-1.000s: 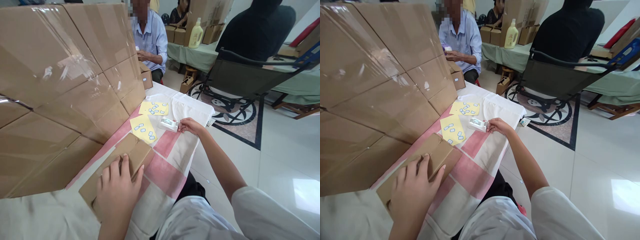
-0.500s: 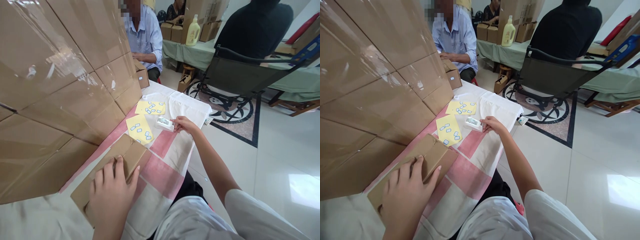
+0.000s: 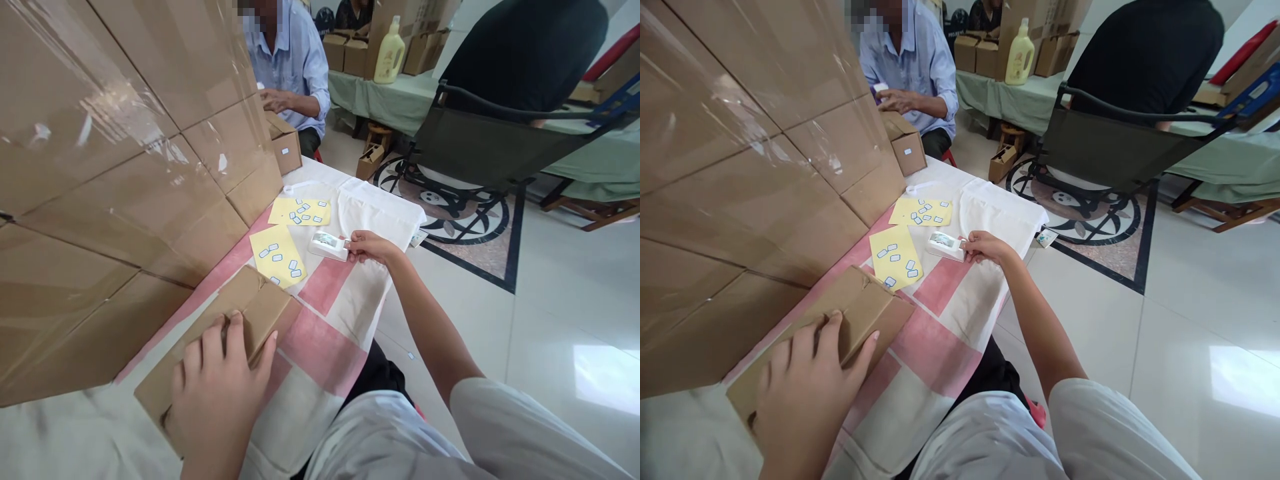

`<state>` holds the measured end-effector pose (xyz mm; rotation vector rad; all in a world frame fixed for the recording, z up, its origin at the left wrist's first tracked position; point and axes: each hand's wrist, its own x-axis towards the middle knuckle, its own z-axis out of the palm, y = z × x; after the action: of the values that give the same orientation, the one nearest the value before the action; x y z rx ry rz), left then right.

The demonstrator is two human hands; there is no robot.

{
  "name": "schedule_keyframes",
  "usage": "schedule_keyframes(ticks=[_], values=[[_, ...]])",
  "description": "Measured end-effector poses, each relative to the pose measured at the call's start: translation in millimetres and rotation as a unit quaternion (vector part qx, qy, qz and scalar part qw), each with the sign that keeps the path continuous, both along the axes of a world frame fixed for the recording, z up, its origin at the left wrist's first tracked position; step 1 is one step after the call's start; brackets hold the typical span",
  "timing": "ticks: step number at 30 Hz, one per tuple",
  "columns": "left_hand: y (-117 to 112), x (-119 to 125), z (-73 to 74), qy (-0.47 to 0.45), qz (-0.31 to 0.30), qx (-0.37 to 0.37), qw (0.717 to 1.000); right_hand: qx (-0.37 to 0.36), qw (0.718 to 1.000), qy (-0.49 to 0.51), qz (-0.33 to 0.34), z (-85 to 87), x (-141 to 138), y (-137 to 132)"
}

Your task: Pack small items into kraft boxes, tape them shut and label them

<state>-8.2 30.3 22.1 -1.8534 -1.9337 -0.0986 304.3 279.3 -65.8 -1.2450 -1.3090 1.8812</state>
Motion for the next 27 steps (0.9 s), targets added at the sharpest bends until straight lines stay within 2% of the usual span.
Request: schedule_keyframes(ticks=[5, 15, 22, 27], values=[[0.7, 0.4, 1.3, 0.015, -0.008, 0.007, 1.000, -0.028, 0.999, -0.020, 0.010, 2.0, 0.8, 1.5], [0.1, 1.5, 2.4, 0.035, -0.008, 0.018, 0.999, -0.022, 0.999, -0.025, 0.026, 1.6, 0.2, 1.0], [-0.9, 2.3, 0.7, 0.034, -0.005, 0.024, 0.999, -0.031, 0.997, 0.021, 0.064, 8.5, 8.9, -3.5], [-0.8, 0.6, 0.1, 0.037, -0.012, 0.030, 0.999, -0.014, 0.999, -0.004, 0.046, 6.4, 3.0, -4.9]])
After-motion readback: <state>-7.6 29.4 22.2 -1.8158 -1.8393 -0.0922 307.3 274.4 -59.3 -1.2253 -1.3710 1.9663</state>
